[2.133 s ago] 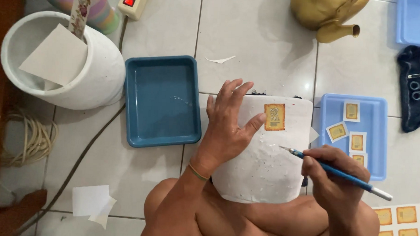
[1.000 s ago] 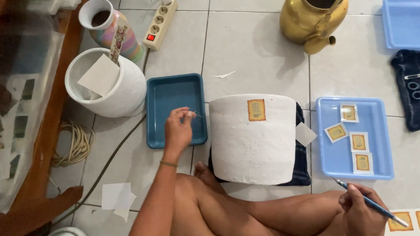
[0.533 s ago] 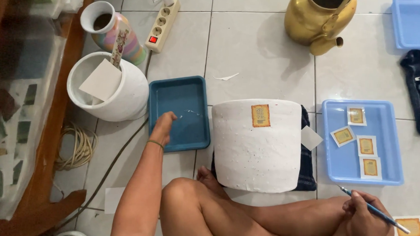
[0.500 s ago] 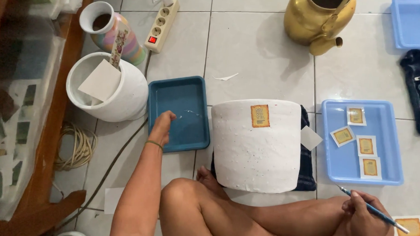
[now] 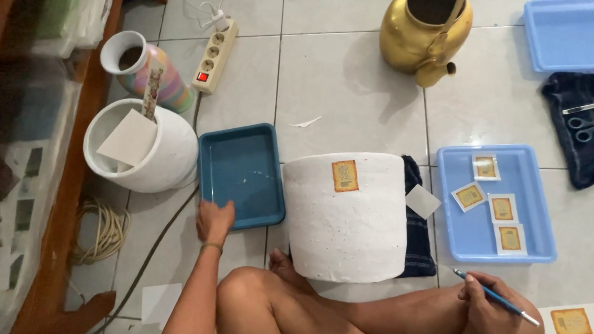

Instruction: The person applies small rectangular stickers to the side of a white ceramic pot. They use a brush to smooth the first sticker, then pour water from a brass kettle onto a paper square in a tray. They place a second sticker below the first and smooth it with their fingers, then use the brush again to press the edges.

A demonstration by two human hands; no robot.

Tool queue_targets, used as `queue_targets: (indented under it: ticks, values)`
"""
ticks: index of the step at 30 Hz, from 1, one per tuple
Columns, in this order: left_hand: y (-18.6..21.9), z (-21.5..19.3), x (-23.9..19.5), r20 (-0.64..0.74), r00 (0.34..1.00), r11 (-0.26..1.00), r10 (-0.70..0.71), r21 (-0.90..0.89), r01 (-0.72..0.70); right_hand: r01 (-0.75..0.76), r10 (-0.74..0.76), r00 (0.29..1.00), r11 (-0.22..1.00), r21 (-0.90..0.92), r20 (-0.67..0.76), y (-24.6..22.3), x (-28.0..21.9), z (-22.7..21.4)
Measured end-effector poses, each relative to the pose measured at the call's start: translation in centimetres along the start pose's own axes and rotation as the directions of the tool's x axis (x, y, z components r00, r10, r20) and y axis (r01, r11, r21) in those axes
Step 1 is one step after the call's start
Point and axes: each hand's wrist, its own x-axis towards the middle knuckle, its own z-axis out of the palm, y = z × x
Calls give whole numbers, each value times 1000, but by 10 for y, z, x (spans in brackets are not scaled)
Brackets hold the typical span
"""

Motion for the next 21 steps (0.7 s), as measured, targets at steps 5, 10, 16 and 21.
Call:
queue_targets:
  ticks: [5,10,16,21]
  values:
    - [-76,48,31,554,797,756,-241,-408,512,-176,179,964,984,-31,196,10,28,8]
    - [-75,73,62,661,751,385,19,-698,604,-218,228,900,973,-70,372,57,57,19]
    - [-35,105,98,574,818,239,-39,-789,565,-222,175,961,950,219,212,102,63,65]
    - [26,106,91,577,813,297,71,-791,535,-21,120,648,990,-140,752,154,121,64]
